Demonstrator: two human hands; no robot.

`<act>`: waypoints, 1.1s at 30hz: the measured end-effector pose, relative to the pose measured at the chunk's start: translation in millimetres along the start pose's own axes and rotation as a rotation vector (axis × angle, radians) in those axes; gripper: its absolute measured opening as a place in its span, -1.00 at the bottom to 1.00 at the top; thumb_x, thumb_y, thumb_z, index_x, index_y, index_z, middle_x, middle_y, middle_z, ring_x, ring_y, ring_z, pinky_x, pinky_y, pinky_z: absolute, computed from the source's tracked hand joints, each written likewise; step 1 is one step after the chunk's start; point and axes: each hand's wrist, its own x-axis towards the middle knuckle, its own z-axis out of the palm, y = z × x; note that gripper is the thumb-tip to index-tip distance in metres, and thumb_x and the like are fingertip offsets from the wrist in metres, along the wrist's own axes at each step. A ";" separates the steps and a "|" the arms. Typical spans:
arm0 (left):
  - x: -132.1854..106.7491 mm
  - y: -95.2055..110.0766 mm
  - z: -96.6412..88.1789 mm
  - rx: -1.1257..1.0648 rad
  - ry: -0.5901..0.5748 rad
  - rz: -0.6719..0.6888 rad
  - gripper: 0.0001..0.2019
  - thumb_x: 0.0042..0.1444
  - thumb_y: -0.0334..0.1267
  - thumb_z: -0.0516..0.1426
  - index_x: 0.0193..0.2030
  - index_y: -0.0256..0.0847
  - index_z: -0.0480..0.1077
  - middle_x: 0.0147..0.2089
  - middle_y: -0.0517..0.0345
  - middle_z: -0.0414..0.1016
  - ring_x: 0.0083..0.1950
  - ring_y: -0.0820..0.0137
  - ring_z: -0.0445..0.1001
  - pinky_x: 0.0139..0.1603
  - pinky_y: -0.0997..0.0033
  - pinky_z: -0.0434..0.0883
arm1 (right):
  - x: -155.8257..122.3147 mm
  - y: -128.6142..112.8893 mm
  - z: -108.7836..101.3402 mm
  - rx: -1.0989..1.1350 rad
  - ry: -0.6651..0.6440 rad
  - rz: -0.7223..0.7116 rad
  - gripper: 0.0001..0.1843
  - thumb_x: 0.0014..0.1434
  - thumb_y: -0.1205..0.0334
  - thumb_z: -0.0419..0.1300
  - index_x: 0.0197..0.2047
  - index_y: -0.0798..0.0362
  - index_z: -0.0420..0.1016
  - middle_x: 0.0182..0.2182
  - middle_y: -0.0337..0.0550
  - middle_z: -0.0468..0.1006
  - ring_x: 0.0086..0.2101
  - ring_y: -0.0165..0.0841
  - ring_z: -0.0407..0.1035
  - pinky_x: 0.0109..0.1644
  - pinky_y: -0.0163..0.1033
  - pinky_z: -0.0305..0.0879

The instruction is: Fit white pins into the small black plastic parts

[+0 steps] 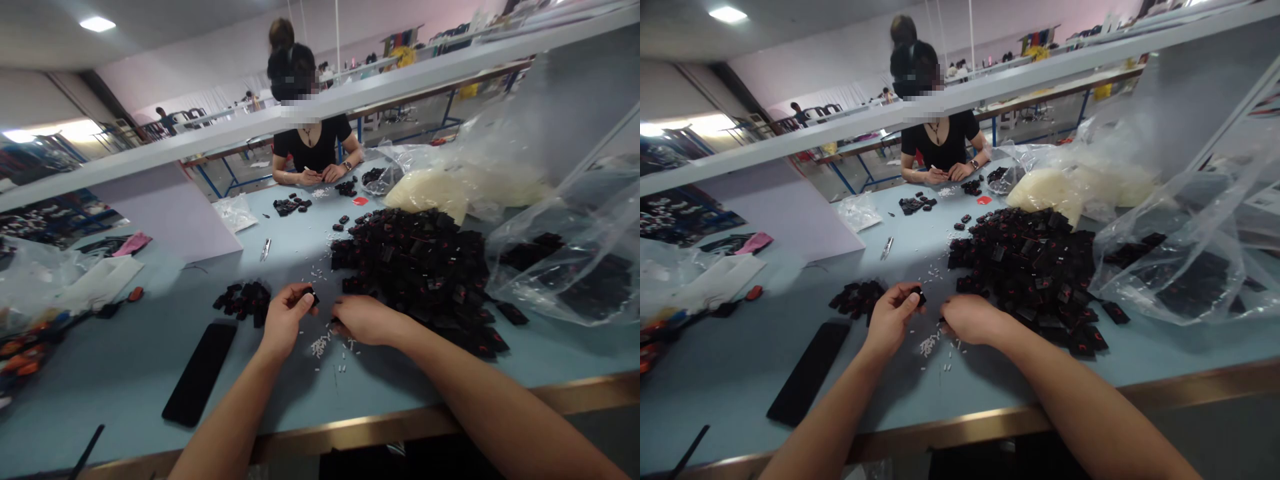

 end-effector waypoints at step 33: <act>-0.5 -1.7 -0.6 -0.065 -0.082 0.011 -0.68 -0.03 -0.14 0.30 -0.14 -0.21 0.47 -0.32 0.16 0.51 -0.42 0.42 0.47 -0.29 0.37 0.41 | 6.5 2.1 -14.8 1.181 0.406 0.193 -0.83 0.08 0.18 0.17 -0.31 0.11 0.48 -0.50 -0.28 0.42 -0.51 -0.45 0.19 -0.43 -0.33 0.11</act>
